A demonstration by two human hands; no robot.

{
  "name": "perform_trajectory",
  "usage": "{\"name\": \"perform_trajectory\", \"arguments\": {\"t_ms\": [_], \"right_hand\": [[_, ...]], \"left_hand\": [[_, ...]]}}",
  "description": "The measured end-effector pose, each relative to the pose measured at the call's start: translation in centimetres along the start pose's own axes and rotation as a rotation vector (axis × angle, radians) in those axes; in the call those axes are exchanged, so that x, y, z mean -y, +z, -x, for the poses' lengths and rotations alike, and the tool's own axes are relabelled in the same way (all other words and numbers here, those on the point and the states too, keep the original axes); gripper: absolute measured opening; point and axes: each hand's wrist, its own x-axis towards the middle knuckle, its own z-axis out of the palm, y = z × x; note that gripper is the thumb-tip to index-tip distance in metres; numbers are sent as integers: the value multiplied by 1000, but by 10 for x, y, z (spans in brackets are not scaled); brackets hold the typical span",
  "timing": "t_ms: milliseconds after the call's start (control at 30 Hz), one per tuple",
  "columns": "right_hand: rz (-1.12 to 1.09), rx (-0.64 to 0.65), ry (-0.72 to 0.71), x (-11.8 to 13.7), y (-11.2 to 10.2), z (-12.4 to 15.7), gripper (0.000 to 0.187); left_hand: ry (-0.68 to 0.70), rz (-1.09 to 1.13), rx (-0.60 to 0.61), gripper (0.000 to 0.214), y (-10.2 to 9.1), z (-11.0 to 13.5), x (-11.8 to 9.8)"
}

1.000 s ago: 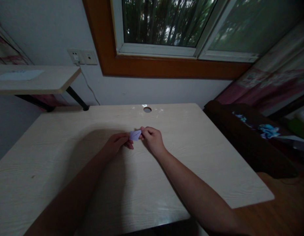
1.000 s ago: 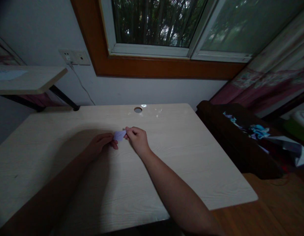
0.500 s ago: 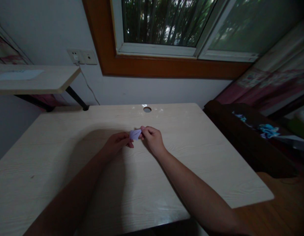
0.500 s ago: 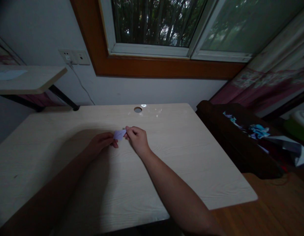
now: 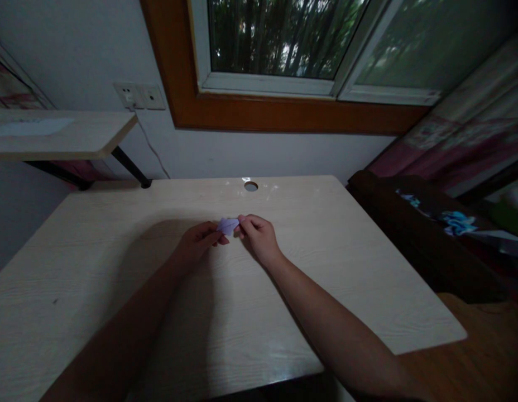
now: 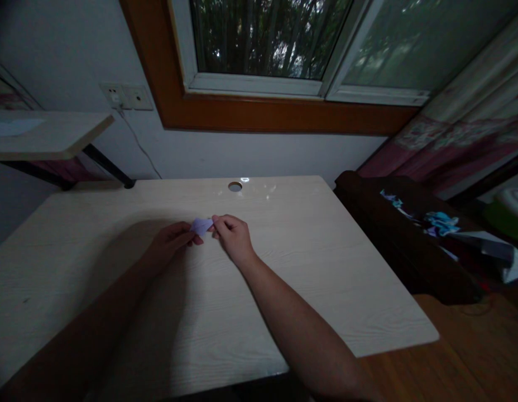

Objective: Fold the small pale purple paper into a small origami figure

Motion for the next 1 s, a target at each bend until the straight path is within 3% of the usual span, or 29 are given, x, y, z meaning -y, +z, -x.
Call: {"name": "perform_trajectory", "arguments": {"t_ms": [167,300,1000], "right_hand": [[-153,8,17,-4,4,0,29],[-123,49,-1,-6,5,1,37],[-111,70,54,-10,5,-1,27]], "left_hand": [[-5,2,11,19,0,-1,4],[2,-13,20,19,-1,-2,7],[25,-13,6,21,-1,1,-2]]}}
